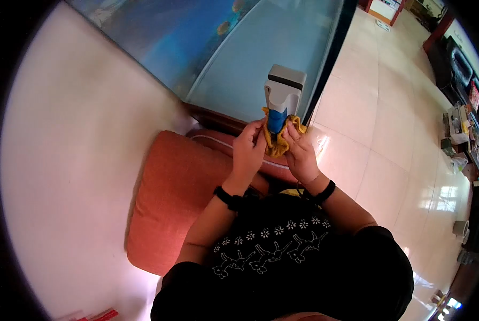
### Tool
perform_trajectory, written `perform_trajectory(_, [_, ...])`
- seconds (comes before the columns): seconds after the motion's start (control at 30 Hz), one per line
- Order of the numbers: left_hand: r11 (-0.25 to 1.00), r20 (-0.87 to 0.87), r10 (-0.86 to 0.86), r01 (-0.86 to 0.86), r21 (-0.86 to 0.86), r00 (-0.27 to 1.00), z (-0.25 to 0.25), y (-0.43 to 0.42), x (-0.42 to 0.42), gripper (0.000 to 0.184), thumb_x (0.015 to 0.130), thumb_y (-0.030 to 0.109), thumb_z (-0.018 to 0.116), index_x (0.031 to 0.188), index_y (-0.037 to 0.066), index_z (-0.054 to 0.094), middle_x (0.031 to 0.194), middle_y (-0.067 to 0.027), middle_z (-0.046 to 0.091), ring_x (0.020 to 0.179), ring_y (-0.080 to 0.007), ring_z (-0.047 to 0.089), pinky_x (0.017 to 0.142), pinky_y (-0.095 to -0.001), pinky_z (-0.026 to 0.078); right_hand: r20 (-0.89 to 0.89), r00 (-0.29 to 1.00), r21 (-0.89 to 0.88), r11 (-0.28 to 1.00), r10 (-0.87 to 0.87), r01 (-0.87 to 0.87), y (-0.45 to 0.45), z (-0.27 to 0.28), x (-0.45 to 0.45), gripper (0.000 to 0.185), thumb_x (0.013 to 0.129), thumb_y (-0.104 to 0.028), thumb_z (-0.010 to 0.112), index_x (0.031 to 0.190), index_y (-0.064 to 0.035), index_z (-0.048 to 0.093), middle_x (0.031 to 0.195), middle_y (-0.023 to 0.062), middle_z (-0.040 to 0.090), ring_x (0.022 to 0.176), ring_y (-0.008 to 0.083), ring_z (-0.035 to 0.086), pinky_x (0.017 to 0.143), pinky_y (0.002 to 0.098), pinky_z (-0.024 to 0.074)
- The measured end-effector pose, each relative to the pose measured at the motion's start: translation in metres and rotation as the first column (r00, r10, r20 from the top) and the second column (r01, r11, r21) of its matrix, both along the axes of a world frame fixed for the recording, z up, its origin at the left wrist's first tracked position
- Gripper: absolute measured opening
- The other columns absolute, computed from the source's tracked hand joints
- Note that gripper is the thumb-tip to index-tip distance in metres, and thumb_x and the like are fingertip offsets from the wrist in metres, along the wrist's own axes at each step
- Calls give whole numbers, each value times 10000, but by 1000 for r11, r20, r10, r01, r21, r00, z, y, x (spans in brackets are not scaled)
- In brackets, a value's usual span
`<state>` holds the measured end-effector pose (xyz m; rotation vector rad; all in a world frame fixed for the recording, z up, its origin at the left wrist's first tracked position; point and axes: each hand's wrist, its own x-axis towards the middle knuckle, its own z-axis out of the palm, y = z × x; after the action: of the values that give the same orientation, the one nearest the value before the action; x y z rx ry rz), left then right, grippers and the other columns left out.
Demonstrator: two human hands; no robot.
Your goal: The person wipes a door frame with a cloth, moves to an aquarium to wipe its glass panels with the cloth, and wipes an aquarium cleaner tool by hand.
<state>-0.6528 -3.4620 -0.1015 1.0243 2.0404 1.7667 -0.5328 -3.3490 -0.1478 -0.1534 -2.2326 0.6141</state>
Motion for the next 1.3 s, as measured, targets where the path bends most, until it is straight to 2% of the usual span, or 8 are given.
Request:
perform_trajectory(0.2, [999, 208, 27, -30, 12, 978, -21, -10, -7, 182, 942, 51, 562, 1104, -17, 606, 994, -61, 649, 891, -132, 611, 775, -254, 496, -8, 992, -581, 807, 123, -105, -8, -17, 12, 383, 846, 90, 507, 1218, 21, 567, 1372, 186, 504, 1191, 315, 533, 1035, 363, 391])
perform_trajectory(0.37, [958, 364, 175, -244, 153, 915, -16, -22, 5, 176, 957, 29, 520, 1127, 17, 563, 1080, -46, 593, 921, -109, 555, 824, -246, 467, -116, 993, -537, 842, -7, -56, -4, -3, 33, 368, 824, 80, 541, 1182, 3, 577, 1250, 158, 558, 1081, 309, 581, 940, 326, 449])
perform_trajectory(0.43, [887, 168, 173, -227, 402, 971, -17, -19, 5, 182, 966, 19, 500, 1144, 14, 537, 1129, -61, 573, 966, -120, 555, 855, -260, 471, -201, 979, -519, 850, -18, -91, -5, 2, 30, 371, 814, 81, 550, 1176, 4, 577, 1227, 152, 560, 1088, 310, 579, 937, 317, 446])
perform_trajectory(0.53, [876, 173, 131, -196, 440, 976, -2, -8, 7, 218, 973, 19, 495, 1188, 9, 528, 1180, -83, 559, 1035, -139, 555, 909, -281, 464, -359, 932, -419, 900, -40, -123, -2, 28, 12, 433, 795, 88, 562, 1219, 1, 563, 1276, 169, 543, 1125, 325, 565, 958, 337, 444])
perform_trajectory(0.73, [938, 131, 13, -58, 342, 991, 12, 3, 13, 321, 974, 28, 498, 1289, -30, 485, 1232, -108, 556, 1107, -172, 549, 975, -307, 438, -256, 960, -320, 947, -112, 25, -15, 28, -17, 513, 792, 113, 568, 1291, -3, 531, 1345, 199, 505, 1221, 366, 517, 1037, 388, 408])
perform_trajectory(0.87, [965, 123, 21, -52, 256, 992, 18, 0, 14, 308, 982, 36, 487, 1280, -41, 483, 1225, -109, 556, 1094, -170, 549, 977, -305, 437, -217, 975, -449, 892, -54, -50, -13, 6, -11, 552, 774, 172, 501, 1305, 22, 509, 1369, 212, 488, 1275, 367, 478, 1055, 378, 383])
perform_trajectory(1.07, [947, 210, 29, -94, 307, 977, 12, -1, 12, 298, 982, 48, 500, 1268, -35, 481, 1204, -97, 556, 1080, -164, 551, 958, -295, 449, -351, 936, -351, 929, -11, -121, -15, 76, -14, 511, 813, 112, 571, 1306, 3, 496, 1371, 214, 469, 1246, 390, 487, 1045, 395, 397])
perform_trajectory(1.3, [955, 96, 30, -57, 292, 995, 11, -3, 10, 282, 984, 44, 495, 1256, -30, 487, 1201, -97, 558, 1069, -151, 554, 946, -292, 459, -258, 966, -453, 884, -7, -115, -18, 28, -9, 570, 787, 140, 562, 1329, 3, 452, 1386, 207, 444, 1274, 378, 466, 1056, 387, 373])
